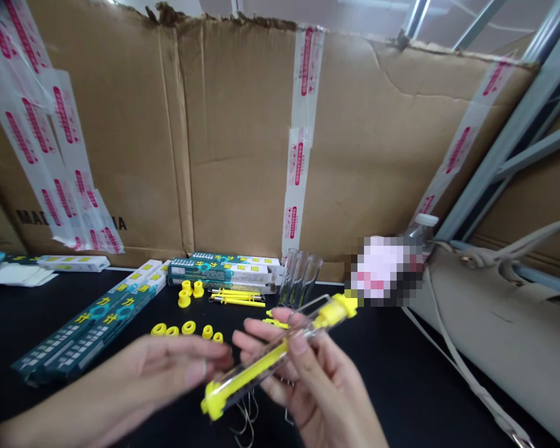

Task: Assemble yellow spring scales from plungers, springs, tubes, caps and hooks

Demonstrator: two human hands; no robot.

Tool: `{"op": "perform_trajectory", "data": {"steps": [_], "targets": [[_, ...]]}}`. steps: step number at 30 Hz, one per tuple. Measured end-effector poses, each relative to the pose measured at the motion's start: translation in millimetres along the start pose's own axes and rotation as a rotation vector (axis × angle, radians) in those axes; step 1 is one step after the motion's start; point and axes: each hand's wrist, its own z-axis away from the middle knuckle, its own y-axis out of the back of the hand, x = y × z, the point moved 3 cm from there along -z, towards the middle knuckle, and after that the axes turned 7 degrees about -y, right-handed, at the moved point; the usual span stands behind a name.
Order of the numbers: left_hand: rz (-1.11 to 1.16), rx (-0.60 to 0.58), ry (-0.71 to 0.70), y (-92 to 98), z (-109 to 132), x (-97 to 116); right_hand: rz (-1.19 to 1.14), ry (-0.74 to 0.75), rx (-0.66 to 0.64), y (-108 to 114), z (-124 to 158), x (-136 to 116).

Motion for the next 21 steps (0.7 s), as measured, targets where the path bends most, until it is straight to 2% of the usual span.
{"op": "perform_trajectory", "data": {"steps": [1,2,3,4,6,9,12,17,21], "targets": [[-0.207,0.013,-0.112,9.1,-9,10,0.025,0.065,0.021,1,0,-8],[-0.495,0.04,-0.265,18.9,-18,21,0.048,0.123,0.062,3,0,-15],[-0.845,0.114,-0.451,28.7,-28,32,0.07,0.178,0.098,5,-1,-20],[-0.976,0.167,-0.521,39.2,-39,38,0.094,0.232,0.125,6,-1,-25],[-1.139,0.179,-0.611,56.8,-64,43,0.136,0.297,0.167,7,-3,-30],[-1.363,0.109,-0.655,71.5,-98,38,0.181,0.317,0.185,10,-8,-30],[-1.544,0.025,-0.68,72.8,-118,27,0.2,0.328,0.177,14,-12,-30],[-1.706,0.021,-0.716,68.6,-124,17,0.192,0.387,0.16,16,-16,-35],[-1.715,0.068,-0.714,66.6,-119,22,0.163,0.387,0.127,12,-16,-35]]}}
